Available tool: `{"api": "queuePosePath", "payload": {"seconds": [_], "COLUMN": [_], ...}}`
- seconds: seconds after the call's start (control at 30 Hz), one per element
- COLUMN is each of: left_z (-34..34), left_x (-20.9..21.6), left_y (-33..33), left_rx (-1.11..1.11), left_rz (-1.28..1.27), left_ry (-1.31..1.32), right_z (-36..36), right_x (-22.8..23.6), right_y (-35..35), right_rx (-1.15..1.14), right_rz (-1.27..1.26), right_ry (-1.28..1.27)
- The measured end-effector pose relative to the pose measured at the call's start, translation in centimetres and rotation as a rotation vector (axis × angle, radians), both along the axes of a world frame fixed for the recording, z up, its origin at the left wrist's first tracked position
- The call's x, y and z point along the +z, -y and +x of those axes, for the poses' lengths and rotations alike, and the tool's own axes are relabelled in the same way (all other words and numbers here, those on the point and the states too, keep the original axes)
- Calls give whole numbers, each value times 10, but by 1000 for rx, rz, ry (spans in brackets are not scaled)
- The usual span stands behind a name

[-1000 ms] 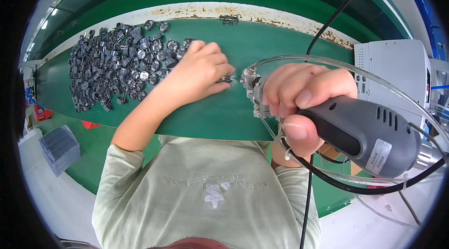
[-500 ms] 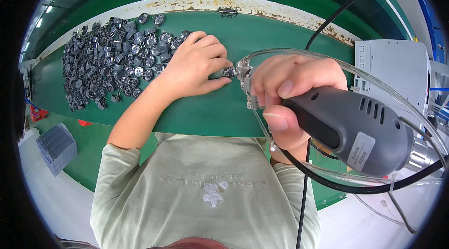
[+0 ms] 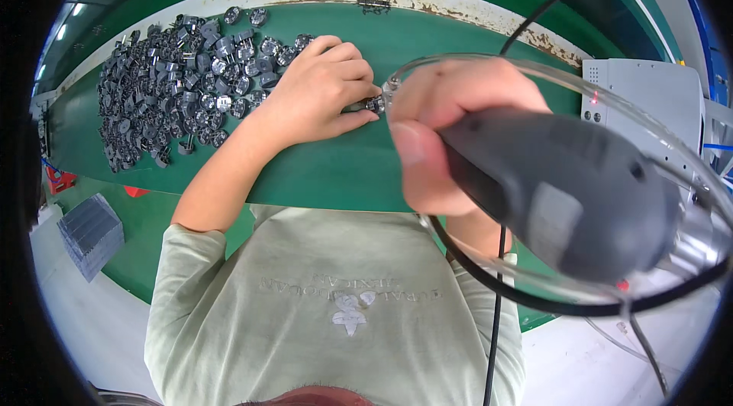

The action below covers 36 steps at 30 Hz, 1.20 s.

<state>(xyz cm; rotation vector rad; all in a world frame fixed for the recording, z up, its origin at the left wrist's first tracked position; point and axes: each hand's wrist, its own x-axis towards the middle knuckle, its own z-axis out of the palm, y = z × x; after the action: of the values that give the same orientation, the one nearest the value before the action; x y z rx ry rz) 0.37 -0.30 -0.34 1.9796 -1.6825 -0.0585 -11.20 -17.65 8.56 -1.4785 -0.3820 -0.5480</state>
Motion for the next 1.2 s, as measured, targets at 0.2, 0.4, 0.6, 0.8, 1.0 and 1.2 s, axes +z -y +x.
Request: {"api": "queuePosePath", "payload": {"seconds": [0.2,0.4,0.6,0.8,1.0,1.2], "left_z": [3,1,2,2,3,3], "left_x": [1,0,-1,-2,-3,-3], "left_y": [1,-2,-7,-6,-5,-5], "left_rx": [-7,-13,-2,-15,-15,-15], "left_rz": [-4,-12,7,-2,-11,-15], "left_ry": [-45,-49,-42,-49,-47,-41], "right_z": [-1,-22,-8,-9,-8,-6], "right_x": [-1,27,3,2,5,7], "right_y": [4,28,17,16,20,19], "right_rx": [74,154,176,197,258,240], "right_rz": [131,91,124,114,67,20], "right_ry": [67,129,91,46,14,12]}}
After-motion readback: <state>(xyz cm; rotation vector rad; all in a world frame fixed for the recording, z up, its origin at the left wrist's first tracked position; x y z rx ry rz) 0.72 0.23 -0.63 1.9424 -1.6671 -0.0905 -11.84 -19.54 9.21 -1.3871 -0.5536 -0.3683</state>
